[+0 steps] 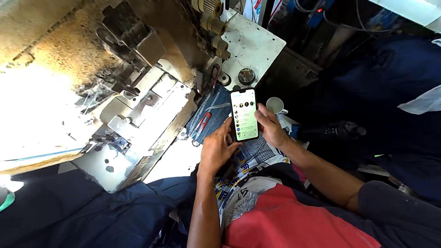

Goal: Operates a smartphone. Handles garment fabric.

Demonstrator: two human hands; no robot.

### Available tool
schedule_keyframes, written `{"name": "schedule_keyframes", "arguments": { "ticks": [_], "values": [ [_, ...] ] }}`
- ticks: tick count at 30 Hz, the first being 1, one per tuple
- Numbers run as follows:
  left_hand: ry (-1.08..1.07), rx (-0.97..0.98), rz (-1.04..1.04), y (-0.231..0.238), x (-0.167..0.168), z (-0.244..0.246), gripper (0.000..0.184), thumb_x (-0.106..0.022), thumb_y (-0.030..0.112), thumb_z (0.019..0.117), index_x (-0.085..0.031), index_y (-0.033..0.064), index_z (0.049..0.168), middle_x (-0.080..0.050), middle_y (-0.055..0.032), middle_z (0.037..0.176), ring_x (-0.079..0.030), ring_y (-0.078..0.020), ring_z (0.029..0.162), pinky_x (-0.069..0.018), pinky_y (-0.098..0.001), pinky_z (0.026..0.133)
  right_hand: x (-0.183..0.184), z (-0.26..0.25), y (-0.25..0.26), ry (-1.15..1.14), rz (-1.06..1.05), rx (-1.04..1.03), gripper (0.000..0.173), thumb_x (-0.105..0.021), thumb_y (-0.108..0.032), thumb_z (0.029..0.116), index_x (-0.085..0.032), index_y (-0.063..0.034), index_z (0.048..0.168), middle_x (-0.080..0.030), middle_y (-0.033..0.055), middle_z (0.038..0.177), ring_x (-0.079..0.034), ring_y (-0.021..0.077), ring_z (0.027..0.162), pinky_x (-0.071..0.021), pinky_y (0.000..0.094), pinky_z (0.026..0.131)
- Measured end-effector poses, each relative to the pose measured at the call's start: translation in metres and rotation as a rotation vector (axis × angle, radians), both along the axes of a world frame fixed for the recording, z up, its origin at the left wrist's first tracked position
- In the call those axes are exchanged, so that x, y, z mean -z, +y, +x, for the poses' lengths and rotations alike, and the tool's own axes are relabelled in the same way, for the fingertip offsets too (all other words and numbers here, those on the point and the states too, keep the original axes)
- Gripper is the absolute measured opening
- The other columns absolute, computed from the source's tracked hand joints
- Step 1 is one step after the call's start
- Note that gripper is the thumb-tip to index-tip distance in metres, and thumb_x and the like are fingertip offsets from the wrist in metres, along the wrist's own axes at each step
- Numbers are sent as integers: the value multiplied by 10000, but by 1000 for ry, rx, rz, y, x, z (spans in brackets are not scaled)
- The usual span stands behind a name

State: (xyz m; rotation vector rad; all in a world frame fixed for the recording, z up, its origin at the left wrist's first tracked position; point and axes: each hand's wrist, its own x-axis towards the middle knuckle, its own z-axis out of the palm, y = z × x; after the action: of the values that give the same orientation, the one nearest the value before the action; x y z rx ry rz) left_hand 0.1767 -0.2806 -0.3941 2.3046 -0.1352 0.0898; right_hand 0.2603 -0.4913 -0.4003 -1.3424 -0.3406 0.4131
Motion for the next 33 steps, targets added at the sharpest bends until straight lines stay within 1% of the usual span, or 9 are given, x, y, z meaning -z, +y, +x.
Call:
{"name": "schedule_keyframes", "arguments": {
  "ticks": [3,7,9,12,17,21,24,29,33],
  "values": [
    [11,0,-6,0,0,0,802,-848,404,838,-493,159,1513,-707,54,855,-615,-52,645,-574,-281,632,9,1,7,62,81,41,645,-346,-603,1061,-482,-123,1469,-647,118,1310,-655,239,1173,-582,481,933],
    [20,1,-9,2,0,0,812,-828,427,855,-469,144,1526,-714,27,902,-634,-70,665,-588,-308,637,9,-2,16,173,209,26,666,-300,-629,1057,-409,-177,1533,-614,110,1374,-638,253,1212,-573,503,959],
    [17,3,-19,2,0,0,816,-828,437,853,-469,146,1525,-713,31,895,-625,-65,649,-580,-295,621,9,-1,19,204,245,4,701,-256,-658,1051,-386,-185,1552,-604,116,1389,-631,262,1225,-565,517,972],
    [16,6,-8,1,0,0,807,-825,431,859,-469,150,1526,-705,38,867,-619,-65,641,-575,-292,615,7,1,20,254,285,-36,758,-184,-702,1034,-413,-187,1541,-616,121,1374,-639,258,1212,-568,514,962],
    [10,-2,4,1,2,0,810,-830,405,859,-461,169,1541,-711,27,877,-628,-76,650,-581,-307,624,5,2,20,365,386,-105,762,-182,-727,1020,-466,-206,1498,-636,116,1338,-648,252,1188,-571,515,941],
    [20,-28,-41,0,1,1,855,-837,389,858,-408,237,1582,-703,23,896,-618,-80,645,-575,-300,615,2,3,20,451,468,-154,743,-176,-711,1029,-479,-204,1481,-634,126,1330,-650,260,1180,-570,518,937],
    [28,-25,-71,1,0,1,872,-845,335,855,-389,234,1591,-710,18,933,-625,-81,652,-577,-295,613,0,5,18,477,491,-182,766,-156,-714,1027,-458,-196,1504,-620,138,1352,-644,271,1193,-567,522,944],
    [36,-22,-74,1,0,1,859,-794,188,865,-364,237,1606,-711,44,912,-613,-68,647,-563,-285,595,3,3,18,532,515,-179,757,-174,-714,1029,-489,-194,1481,-636,137,1322,-661,258,1155,-576,504,933],
    [24,-22,-74,0,0,1,866,-788,181,870,-349,235,1614,-710,37,906,-619,-73,644,-570,-290,596,2,1,18,565,527,-165,755,-170,-715,1028,-492,-203,1479,-635,128,1331,-659,251,1164,-577,495,937]
  ]
}}
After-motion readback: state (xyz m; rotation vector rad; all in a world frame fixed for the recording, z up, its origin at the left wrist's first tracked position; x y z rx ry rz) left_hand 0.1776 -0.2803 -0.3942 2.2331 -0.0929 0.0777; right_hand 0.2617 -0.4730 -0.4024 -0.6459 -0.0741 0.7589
